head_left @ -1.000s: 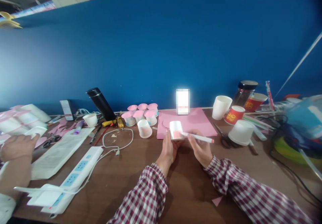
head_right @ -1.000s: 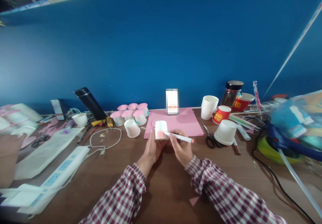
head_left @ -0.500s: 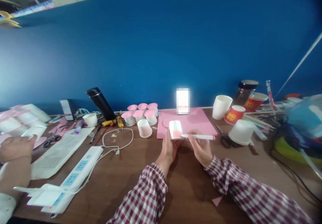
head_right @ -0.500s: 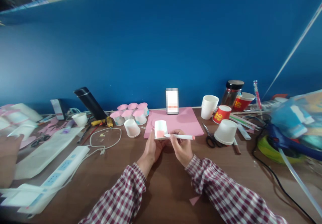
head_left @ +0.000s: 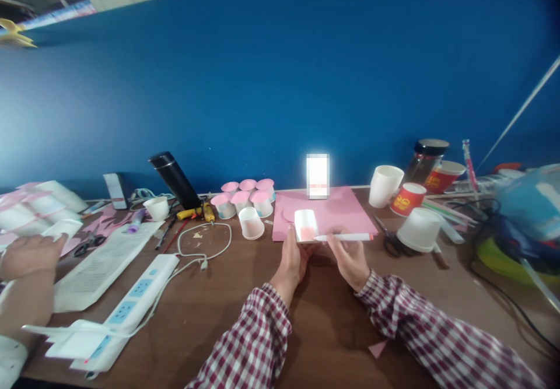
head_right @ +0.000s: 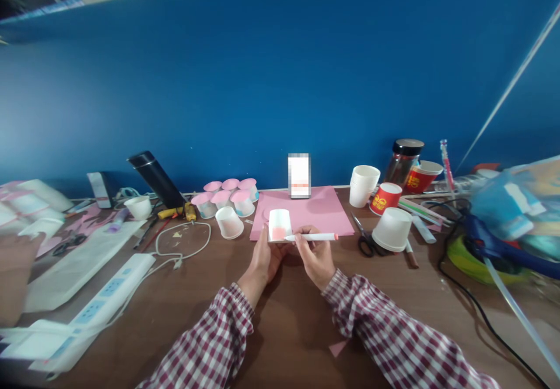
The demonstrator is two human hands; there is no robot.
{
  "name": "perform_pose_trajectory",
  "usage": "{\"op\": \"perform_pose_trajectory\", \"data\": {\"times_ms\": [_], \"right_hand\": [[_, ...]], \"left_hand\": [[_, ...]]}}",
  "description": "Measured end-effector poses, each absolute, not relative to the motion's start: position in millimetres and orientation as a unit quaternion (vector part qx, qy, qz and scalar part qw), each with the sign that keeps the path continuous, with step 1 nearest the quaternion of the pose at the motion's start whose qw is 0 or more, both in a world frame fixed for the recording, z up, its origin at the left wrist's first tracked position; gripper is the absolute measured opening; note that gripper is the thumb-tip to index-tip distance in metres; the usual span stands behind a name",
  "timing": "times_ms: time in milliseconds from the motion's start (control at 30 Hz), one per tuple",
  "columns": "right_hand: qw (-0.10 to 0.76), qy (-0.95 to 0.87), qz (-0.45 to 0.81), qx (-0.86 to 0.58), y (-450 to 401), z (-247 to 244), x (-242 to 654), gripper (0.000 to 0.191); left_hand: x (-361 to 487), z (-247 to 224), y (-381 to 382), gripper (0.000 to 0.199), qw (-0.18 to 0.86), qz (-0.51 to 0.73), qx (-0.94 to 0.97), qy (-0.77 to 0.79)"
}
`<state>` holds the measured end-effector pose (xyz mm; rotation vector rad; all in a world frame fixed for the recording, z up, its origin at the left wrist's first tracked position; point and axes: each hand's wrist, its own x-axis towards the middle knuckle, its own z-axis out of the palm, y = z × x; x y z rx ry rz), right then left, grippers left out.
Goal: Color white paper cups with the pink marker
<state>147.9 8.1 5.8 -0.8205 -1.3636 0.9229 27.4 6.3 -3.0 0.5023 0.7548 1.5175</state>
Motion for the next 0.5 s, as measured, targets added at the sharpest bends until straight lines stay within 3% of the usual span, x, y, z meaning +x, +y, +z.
{"op": "perform_pose_trajectory", "data": {"times_ms": [500], "right_hand": [[0.608, -0.595, 0.397, -0.346, 6.8, 5.3, 148.3, 0.02]], "left_hand": [[29.0, 0.5, 3.8, 0.047, 0.636, 0.657, 0.244, 0.324]]}}
